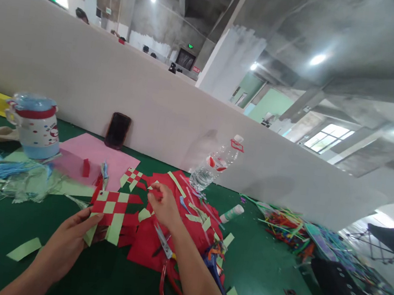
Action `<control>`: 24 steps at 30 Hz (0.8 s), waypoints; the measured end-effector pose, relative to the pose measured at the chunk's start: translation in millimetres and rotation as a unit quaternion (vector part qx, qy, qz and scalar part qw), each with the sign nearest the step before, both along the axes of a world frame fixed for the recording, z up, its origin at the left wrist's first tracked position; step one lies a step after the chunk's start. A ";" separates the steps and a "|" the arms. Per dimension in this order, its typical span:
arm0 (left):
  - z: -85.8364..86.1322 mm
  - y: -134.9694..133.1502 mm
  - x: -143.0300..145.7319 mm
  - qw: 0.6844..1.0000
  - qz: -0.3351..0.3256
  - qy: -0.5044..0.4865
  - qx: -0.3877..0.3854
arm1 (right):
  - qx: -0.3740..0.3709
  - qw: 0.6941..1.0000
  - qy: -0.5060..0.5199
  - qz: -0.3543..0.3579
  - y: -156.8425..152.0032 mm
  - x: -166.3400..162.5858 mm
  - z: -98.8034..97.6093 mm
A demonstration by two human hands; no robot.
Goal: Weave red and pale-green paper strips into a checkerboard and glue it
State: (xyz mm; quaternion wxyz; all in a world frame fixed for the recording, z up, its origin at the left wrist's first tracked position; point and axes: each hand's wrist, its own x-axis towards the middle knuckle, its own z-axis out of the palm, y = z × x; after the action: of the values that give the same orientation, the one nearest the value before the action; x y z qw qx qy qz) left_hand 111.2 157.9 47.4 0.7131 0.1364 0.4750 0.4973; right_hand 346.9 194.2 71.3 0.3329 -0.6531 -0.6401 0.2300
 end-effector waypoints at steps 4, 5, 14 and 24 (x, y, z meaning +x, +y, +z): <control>0.7 13.0 -15.8 0.996 0.089 -0.008 0.014 | -0.032 0.995 -0.094 -0.001 70.1 -17.4 -7.9; 0.4 16.0 -19.0 0.994 0.107 -0.010 0.016 | -0.040 0.992 -0.116 -0.001 82.2 -22.6 -11.1; -3.3 19.4 -18.3 0.990 0.141 -0.020 0.020 | -0.100 0.969 -0.227 0.009 118.7 -48.1 -29.6; -0.9 18.3 -15.9 0.989 0.142 -0.027 0.012 | -0.112 0.991 -0.077 -0.008 134.6 -33.5 -36.2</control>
State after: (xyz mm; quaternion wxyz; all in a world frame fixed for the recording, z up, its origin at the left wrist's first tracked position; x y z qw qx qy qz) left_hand 95.3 176.2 46.4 0.6459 0.0628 0.4643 0.6027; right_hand 313.3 328.9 35.1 0.2096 -0.7067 -0.6290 0.2469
